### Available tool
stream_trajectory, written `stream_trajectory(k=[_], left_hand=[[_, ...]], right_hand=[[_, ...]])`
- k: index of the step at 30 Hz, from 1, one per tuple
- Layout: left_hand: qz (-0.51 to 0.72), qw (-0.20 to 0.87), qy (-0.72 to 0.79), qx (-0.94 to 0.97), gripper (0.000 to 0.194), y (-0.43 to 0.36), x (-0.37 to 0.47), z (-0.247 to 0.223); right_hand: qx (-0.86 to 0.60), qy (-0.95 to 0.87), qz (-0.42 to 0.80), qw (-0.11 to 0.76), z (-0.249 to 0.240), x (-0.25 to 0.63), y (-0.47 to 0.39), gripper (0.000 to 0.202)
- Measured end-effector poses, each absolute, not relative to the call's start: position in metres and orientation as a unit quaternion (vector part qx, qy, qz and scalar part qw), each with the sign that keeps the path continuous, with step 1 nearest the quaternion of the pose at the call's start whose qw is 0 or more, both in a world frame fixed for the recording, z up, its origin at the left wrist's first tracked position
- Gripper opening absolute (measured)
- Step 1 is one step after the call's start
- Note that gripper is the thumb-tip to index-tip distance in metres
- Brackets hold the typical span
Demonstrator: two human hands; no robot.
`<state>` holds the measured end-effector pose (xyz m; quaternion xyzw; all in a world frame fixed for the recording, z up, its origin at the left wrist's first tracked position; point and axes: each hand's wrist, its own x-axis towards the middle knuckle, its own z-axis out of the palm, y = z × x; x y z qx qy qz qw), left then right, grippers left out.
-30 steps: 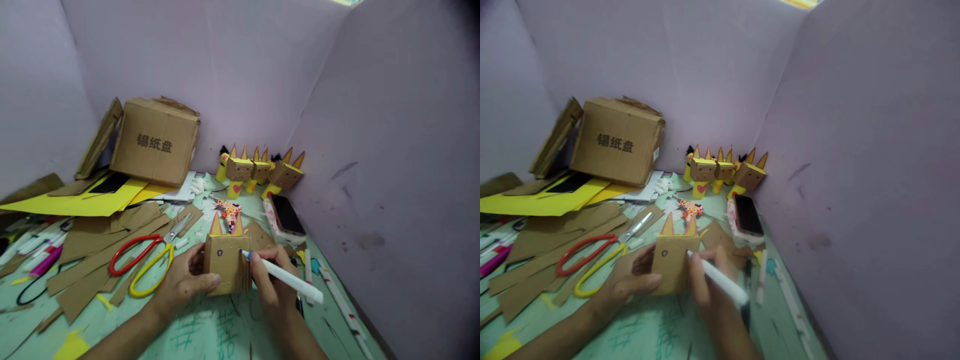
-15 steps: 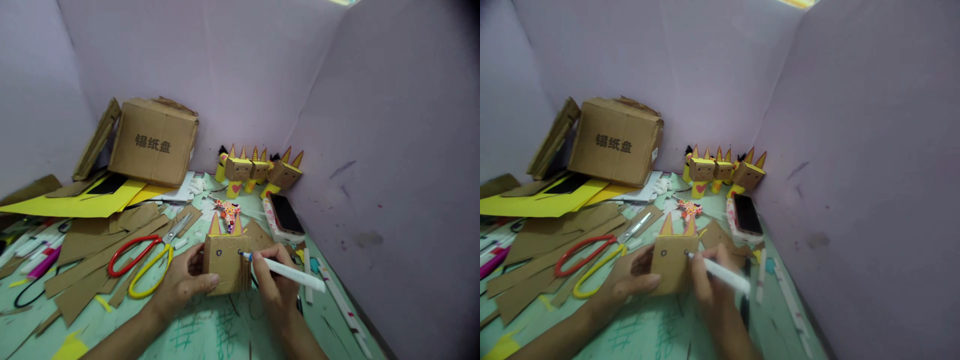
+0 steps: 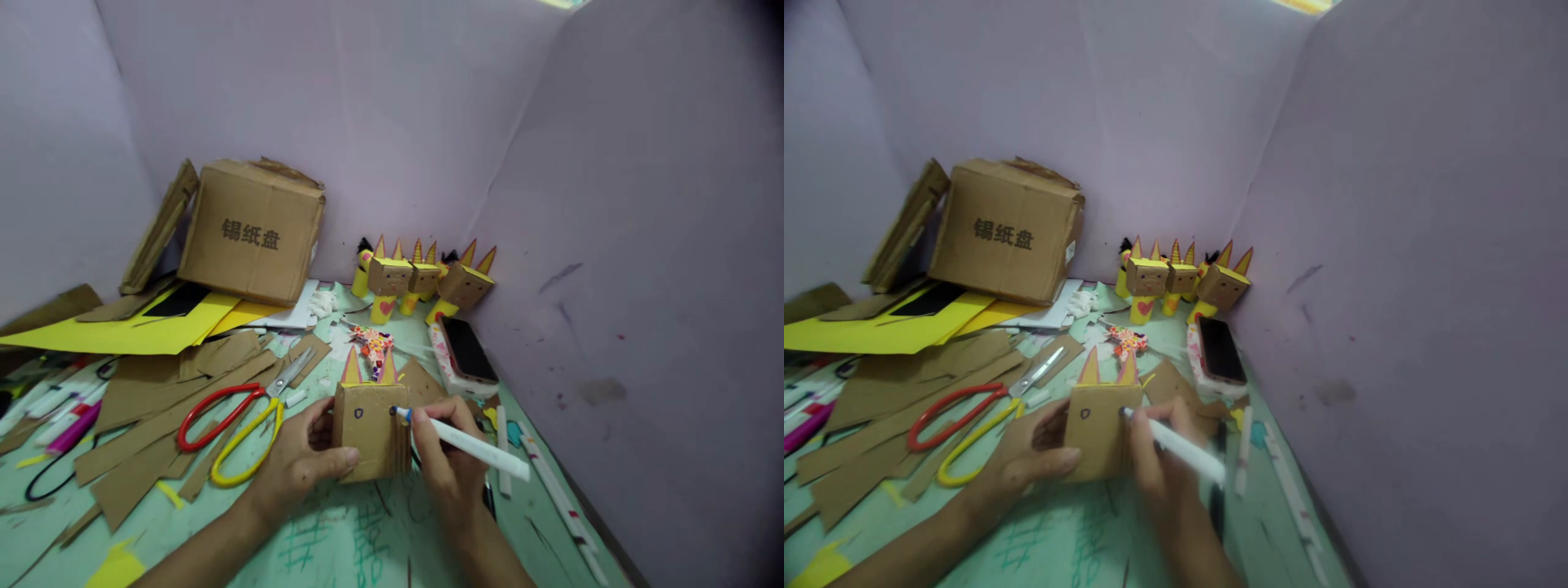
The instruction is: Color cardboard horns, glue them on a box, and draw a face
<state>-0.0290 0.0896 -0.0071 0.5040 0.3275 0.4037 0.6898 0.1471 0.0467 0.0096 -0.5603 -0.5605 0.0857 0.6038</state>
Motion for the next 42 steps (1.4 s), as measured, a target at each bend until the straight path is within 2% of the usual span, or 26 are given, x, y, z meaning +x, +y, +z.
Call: stream_trajectory(k=[10, 23, 42], left_hand=[[0.399, 0.695, 0.342, 0.491, 0.065, 0.0914, -0.031, -0.0091], [0.398, 0.689, 0.345, 0.498, 0.067, 0.093, -0.0309, -0.008], [0.4, 0.693, 0.336, 0.498, 0.066, 0.0918, -0.0307, -0.0073]], right_hand=[[-0.536, -0.5, 0.108, 0.672, 0.0088, 0.1493, 0.0433, 0.018], [-0.561, -0.572, 0.083, 0.593, 0.0084, 0.1498, 0.0461, 0.02], [-0.566, -0.572, 0.097, 0.586, 0.0068, 0.1479, 0.047, 0.021]])
